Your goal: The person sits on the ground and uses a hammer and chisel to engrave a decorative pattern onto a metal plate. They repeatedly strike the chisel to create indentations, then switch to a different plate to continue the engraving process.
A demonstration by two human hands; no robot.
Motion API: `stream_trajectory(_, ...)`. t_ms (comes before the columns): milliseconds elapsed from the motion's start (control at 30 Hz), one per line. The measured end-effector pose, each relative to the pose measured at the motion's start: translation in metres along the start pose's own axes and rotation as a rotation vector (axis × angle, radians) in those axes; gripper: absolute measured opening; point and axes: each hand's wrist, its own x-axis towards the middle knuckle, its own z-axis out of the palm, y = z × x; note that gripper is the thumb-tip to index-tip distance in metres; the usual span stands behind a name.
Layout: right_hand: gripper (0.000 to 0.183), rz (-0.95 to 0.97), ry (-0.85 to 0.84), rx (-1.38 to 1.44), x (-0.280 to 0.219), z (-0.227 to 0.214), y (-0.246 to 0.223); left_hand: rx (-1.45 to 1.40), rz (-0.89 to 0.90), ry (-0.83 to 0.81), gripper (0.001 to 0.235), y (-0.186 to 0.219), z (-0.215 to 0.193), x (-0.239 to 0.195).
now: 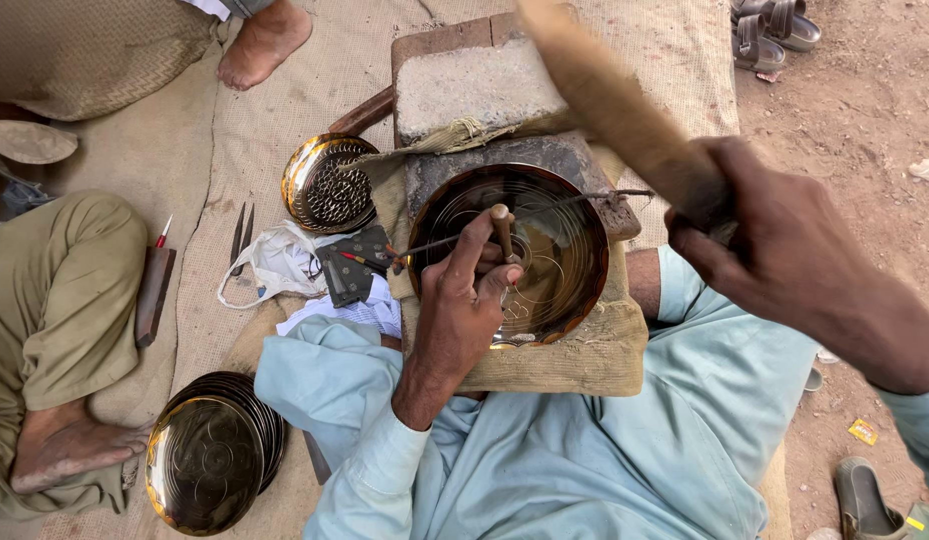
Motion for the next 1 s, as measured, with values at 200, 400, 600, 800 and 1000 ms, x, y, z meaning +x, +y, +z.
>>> stream_trajectory(200, 0.043, 0.068, 0.038, -0.001, -0.025, 0.023, 0.023, -0.002, 0.179, -0.136, 0.062, 0.004, -0.008, 0.011)
stream_trajectory(400, 0.036, 0.357, 0.24, 0.406, -0.075, 0.087, 0.023, 0.176, 0.273, -0.422, 0.064, 0.013, -0.017, 0.036)
stream_trajectory(600, 0.046, 0.343, 0.39, 0.338, -0.11, 0.126, 0.021, 0.3, 0.283, -0.633, 0.064, 0.021, -0.02, 0.049)
stream_trajectory(800, 0.04, 0.175, 0.462, 0.173, -0.115, 0.125, 0.023, 0.379, 0.301, -0.68, 0.064, 0.029, -0.02, 0.046)
stream_trajectory(1000, 0.044, 0.38, 0.273, 0.146, -0.099, 0.111, 0.031, 0.115, 0.235, -0.416, 0.059, 0.027, -0.023, 0.037)
